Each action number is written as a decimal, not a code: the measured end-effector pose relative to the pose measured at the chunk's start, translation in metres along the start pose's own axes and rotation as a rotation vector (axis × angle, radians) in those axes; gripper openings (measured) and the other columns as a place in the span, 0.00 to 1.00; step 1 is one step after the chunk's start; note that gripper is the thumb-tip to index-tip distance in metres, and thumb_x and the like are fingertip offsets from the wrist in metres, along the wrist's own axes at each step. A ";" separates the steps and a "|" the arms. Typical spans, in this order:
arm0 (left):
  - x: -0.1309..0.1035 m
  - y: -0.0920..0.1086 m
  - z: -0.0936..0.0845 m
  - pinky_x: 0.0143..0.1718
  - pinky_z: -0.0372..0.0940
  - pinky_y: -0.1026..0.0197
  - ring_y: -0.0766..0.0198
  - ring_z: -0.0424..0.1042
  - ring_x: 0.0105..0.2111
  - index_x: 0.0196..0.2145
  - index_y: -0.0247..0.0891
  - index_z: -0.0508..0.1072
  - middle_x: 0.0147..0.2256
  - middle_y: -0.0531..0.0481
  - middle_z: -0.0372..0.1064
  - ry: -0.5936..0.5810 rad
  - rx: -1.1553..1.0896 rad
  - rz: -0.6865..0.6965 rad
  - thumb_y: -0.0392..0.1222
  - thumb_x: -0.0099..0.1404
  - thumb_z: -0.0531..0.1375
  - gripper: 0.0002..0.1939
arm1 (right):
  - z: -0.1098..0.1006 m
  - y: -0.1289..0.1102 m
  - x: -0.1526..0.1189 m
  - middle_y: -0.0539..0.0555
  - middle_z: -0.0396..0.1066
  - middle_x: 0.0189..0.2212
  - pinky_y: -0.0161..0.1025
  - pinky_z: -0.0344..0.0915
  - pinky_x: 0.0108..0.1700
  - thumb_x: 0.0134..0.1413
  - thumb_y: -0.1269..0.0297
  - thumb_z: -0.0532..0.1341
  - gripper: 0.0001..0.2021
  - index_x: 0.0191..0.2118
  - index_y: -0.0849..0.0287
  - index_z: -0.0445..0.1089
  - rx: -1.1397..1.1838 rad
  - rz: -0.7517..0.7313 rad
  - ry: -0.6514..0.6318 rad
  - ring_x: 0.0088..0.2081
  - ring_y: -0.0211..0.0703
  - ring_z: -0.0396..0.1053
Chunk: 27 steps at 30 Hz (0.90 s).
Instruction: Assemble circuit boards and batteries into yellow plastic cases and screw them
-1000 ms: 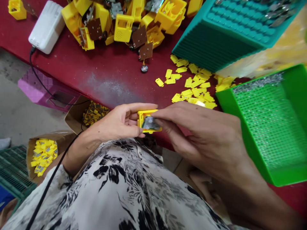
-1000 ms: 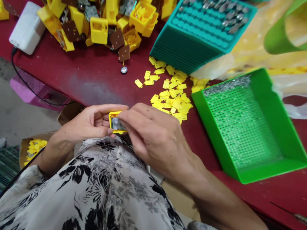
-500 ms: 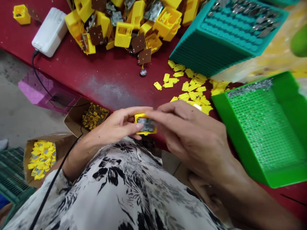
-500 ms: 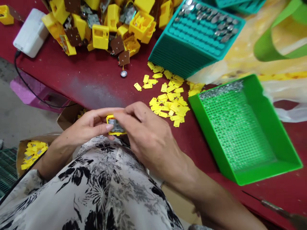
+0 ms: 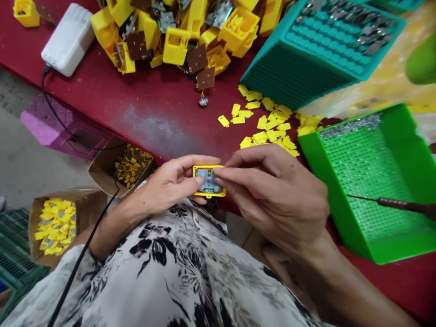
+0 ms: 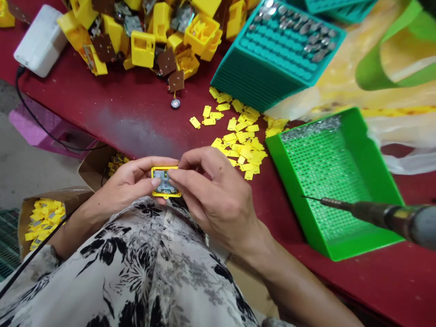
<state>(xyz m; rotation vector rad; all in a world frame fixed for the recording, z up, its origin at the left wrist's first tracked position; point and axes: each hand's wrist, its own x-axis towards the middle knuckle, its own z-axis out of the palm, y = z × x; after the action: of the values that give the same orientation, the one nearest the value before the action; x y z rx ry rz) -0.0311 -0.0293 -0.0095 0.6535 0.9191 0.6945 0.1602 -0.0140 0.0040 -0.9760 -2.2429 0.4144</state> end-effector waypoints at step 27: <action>0.025 -0.012 0.029 0.37 0.72 0.64 0.64 0.74 0.39 0.50 0.34 0.74 0.45 0.45 0.75 0.058 0.226 0.040 0.36 0.64 0.61 0.16 | 0.019 0.008 -0.049 0.54 0.72 0.36 0.40 0.71 0.38 0.56 0.77 0.64 0.07 0.38 0.57 0.72 -0.061 0.144 0.270 0.37 0.41 0.70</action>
<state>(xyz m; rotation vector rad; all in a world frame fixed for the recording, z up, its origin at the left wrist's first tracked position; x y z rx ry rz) 0.0081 -0.0233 -0.0179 0.8575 1.0497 0.6527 0.1771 -0.0452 -0.0360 -1.1568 -1.9598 0.2591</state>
